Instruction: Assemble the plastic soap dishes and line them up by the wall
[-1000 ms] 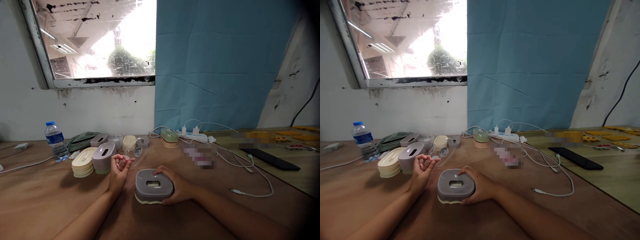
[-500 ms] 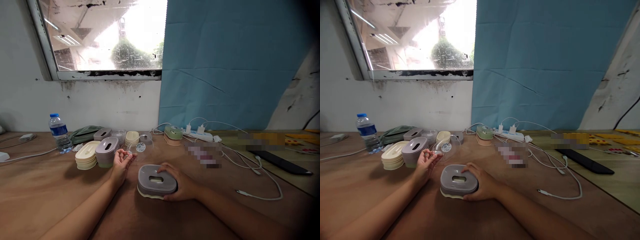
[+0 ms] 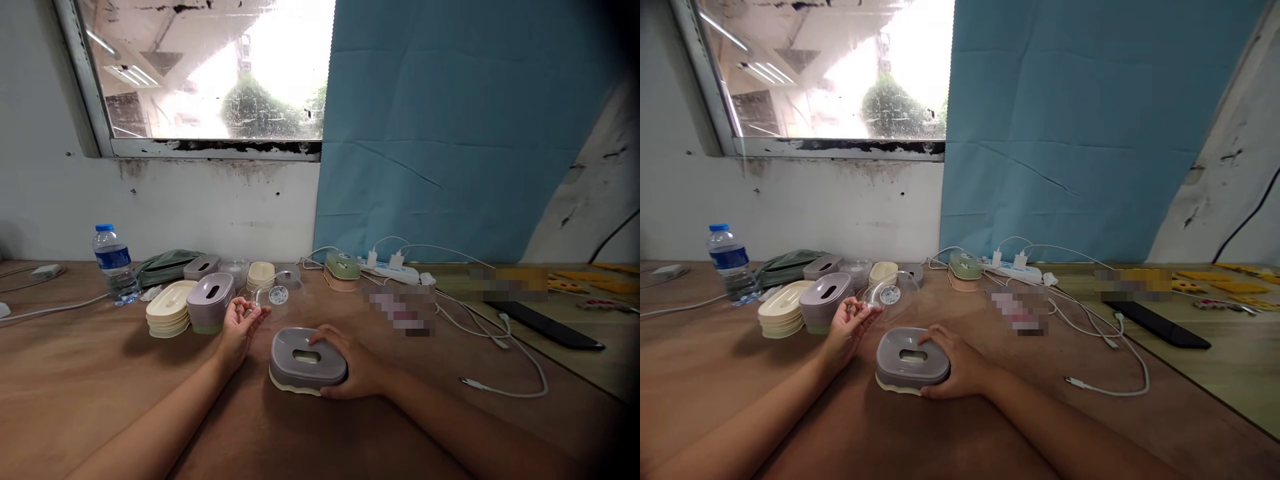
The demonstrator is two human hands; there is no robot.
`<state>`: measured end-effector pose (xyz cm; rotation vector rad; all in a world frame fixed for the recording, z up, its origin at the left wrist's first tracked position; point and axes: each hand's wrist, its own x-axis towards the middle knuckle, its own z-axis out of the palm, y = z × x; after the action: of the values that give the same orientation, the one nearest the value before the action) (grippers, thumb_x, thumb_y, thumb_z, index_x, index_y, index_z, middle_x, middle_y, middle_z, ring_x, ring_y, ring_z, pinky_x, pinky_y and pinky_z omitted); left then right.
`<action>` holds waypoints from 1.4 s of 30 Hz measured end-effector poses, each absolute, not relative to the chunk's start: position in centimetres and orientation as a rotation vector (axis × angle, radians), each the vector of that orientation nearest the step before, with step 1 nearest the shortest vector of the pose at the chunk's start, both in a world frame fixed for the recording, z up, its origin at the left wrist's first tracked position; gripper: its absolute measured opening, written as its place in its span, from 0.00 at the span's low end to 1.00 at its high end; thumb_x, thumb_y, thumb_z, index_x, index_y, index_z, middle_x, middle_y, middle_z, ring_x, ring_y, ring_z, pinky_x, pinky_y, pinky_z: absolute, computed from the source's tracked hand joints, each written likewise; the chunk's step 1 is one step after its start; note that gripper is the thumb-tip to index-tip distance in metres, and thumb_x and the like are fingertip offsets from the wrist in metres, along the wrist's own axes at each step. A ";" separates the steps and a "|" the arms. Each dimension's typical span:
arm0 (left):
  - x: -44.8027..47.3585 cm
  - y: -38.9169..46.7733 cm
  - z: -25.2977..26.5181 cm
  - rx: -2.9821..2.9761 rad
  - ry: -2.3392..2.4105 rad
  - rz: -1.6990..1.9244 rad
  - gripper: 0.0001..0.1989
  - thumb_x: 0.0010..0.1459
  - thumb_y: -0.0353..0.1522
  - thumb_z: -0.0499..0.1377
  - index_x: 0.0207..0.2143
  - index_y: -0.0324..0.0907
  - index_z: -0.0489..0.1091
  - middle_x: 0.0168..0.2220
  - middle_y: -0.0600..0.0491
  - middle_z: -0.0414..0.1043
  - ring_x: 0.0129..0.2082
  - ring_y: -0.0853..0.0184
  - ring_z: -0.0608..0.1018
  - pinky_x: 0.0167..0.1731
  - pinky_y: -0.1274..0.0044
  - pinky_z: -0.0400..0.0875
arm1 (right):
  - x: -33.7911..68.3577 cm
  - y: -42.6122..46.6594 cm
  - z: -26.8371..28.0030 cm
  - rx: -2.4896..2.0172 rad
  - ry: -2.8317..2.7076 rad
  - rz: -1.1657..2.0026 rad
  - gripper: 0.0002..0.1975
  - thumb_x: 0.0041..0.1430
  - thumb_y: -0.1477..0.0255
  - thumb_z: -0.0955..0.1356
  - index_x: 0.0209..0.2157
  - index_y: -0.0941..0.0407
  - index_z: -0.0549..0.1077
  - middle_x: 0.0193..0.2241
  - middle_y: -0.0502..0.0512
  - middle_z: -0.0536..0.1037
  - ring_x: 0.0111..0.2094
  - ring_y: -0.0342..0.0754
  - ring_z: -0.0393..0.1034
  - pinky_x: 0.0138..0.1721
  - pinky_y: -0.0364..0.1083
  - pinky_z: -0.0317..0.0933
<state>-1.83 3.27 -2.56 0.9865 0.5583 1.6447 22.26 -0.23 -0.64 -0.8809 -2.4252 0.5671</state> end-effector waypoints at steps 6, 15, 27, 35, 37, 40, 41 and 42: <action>-1.7 3.5 -2.7 0.976 0.516 1.640 0.19 0.44 0.28 0.63 0.33 0.44 0.54 0.29 0.62 0.61 0.34 0.71 0.76 0.47 0.69 0.66 | 22.4 -0.2 -0.7 -0.882 -2.432 0.571 0.31 0.35 0.64 0.73 0.44 0.53 0.62 0.43 0.54 0.63 0.44 0.52 0.61 0.45 0.47 0.57; -1.9 3.4 -2.9 0.974 0.510 1.629 0.18 0.45 0.28 0.62 0.33 0.44 0.53 0.30 0.62 0.61 0.34 0.72 0.75 0.47 0.70 0.66 | 22.2 -0.3 -0.7 -0.931 -2.469 0.591 0.29 0.35 0.64 0.73 0.42 0.53 0.62 0.42 0.54 0.63 0.42 0.53 0.61 0.44 0.47 0.57; -1.8 3.2 -2.6 0.988 0.525 1.629 0.18 0.44 0.28 0.63 0.32 0.44 0.53 0.30 0.62 0.62 0.34 0.72 0.75 0.46 0.70 0.66 | 22.5 0.0 -0.8 -0.849 -2.513 0.576 0.32 0.37 0.60 0.73 0.45 0.53 0.60 0.45 0.56 0.60 0.46 0.52 0.59 0.47 0.47 0.55; -1.8 3.3 -2.8 0.998 0.530 1.628 0.19 0.44 0.28 0.63 0.32 0.44 0.54 0.29 0.62 0.62 0.34 0.72 0.76 0.47 0.70 0.66 | 22.2 -0.4 -0.4 -0.907 -2.560 0.574 0.33 0.35 0.61 0.73 0.45 0.52 0.62 0.44 0.55 0.62 0.46 0.53 0.60 0.47 0.48 0.55; -1.8 3.4 -2.8 1.006 0.526 1.627 0.18 0.45 0.28 0.63 0.32 0.44 0.54 0.29 0.62 0.62 0.34 0.72 0.76 0.47 0.70 0.66 | 22.2 -0.3 -0.5 -0.913 -2.557 0.581 0.33 0.35 0.61 0.73 0.45 0.52 0.62 0.44 0.55 0.63 0.45 0.53 0.60 0.47 0.48 0.56; -1.7 3.2 -2.5 1.065 0.540 1.624 0.17 0.45 0.28 0.62 0.31 0.43 0.53 0.28 0.62 0.62 0.35 0.70 0.76 0.47 0.69 0.65 | 22.4 -0.1 -1.0 -0.870 -2.519 0.610 0.34 0.35 0.59 0.73 0.46 0.53 0.61 0.46 0.56 0.61 0.47 0.54 0.59 0.48 0.49 0.55; -1.7 3.1 -2.3 1.108 0.554 1.626 0.17 0.46 0.28 0.62 0.31 0.43 0.53 0.28 0.62 0.62 0.35 0.69 0.76 0.47 0.69 0.65 | 22.4 0.0 -1.1 -0.843 -2.487 0.618 0.34 0.37 0.59 0.72 0.47 0.53 0.61 0.47 0.57 0.61 0.48 0.55 0.58 0.49 0.50 0.54; -1.6 2.9 -2.1 1.164 0.569 1.632 0.16 0.46 0.28 0.61 0.30 0.43 0.53 0.27 0.62 0.62 0.35 0.69 0.76 0.47 0.68 0.65 | 22.5 0.2 -1.2 -0.814 -2.446 0.617 0.34 0.38 0.58 0.72 0.47 0.54 0.61 0.48 0.58 0.60 0.49 0.55 0.57 0.49 0.50 0.54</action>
<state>-1.64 2.90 -2.15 1.1636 0.5689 1.6316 22.48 0.18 -1.25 -0.8139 -2.4462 0.6171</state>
